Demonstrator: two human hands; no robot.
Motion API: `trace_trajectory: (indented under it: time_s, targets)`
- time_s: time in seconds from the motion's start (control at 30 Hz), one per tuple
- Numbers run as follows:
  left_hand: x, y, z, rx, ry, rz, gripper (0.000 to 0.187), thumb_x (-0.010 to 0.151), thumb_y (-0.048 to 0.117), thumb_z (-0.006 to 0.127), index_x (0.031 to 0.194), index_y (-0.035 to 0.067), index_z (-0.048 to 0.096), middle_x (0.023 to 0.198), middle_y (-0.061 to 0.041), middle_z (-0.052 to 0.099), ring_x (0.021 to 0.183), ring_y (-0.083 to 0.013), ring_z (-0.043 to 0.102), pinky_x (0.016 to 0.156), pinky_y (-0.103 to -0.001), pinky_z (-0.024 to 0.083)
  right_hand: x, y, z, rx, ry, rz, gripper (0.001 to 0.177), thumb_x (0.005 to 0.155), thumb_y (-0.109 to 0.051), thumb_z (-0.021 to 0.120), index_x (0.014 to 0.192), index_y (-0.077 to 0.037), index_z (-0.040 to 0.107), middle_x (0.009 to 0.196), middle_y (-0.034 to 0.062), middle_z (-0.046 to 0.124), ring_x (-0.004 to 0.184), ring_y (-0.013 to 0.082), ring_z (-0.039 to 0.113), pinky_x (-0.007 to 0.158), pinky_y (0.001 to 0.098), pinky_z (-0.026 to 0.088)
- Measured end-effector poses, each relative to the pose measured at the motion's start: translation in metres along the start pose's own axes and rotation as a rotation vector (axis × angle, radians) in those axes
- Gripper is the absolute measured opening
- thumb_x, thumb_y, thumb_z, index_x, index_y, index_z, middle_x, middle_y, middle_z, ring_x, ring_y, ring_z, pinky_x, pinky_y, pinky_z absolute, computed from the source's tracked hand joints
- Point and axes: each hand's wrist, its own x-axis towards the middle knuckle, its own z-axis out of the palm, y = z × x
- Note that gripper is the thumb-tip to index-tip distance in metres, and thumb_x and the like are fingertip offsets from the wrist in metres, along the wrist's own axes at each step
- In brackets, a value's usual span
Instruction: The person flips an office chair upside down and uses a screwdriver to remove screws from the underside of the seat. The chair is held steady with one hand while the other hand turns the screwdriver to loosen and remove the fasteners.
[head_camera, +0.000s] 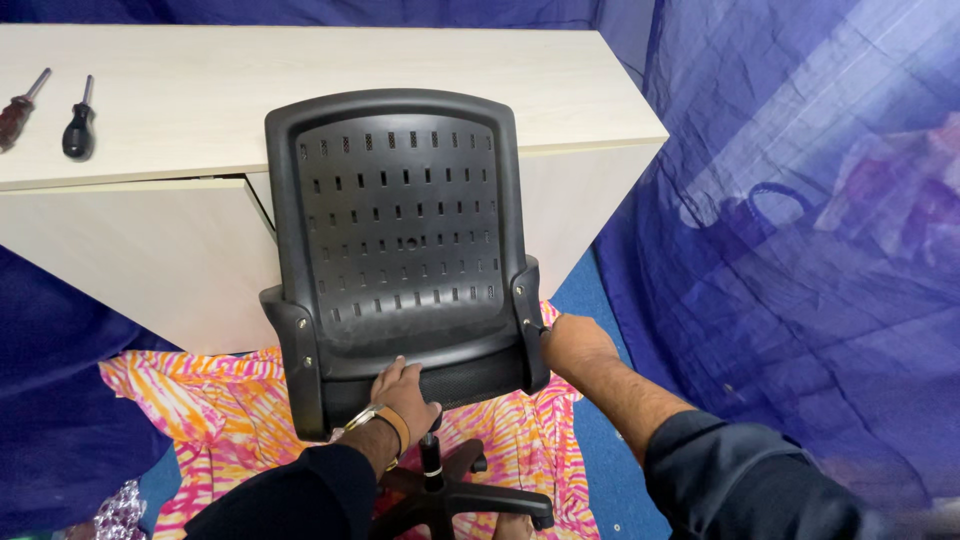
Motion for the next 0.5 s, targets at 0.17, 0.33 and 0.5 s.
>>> trace_trajectory:
  time_s: [0.17, 0.33, 0.5]
  targets:
    - [-0.016, 0.01, -0.023, 0.057, -0.048, -0.043, 0.08, 0.095, 0.036, 0.07, 0.16, 0.023, 0.026, 0.173, 0.0, 0.006, 0.16, -0.0266, 0.005, 0.128, -0.045, 0.02, -0.006, 0.004, 0.01, -0.156, 0.111, -0.167, 0.042, 0.08, -0.013, 0.07, 0.117, 0.0, 0.054, 0.117, 0.0257, 0.059, 0.1, 0.0431, 0.069, 0.083, 0.045, 0.06]
    - [-0.023, 0.016, -0.034, 0.114, -0.065, -0.049, 0.08, 0.096, 0.037, 0.07, 0.161, 0.026, 0.024, 0.173, 0.003, 0.005, 0.16, -0.024, 0.005, 0.127, -0.047, 0.022, -0.006, 0.003, 0.01, -0.409, 0.117, -0.264, 0.027, 0.091, -0.012, 0.059, 0.116, -0.001, 0.059, 0.11, 0.0204, 0.069, 0.099, 0.0371, 0.073, 0.082, 0.0453, 0.061]
    - [-0.014, 0.012, -0.031, 0.117, -0.098, -0.058, 0.077, 0.097, 0.037, 0.068, 0.16, 0.026, 0.025, 0.173, 0.004, 0.004, 0.16, -0.025, 0.005, 0.125, -0.05, 0.023, 0.014, -0.002, -0.009, -0.104, -0.039, -0.054, 0.032, 0.097, -0.025, 0.057, 0.109, -0.002, 0.076, 0.107, 0.0216, 0.07, 0.108, 0.0389, 0.069, 0.09, 0.0462, 0.055]
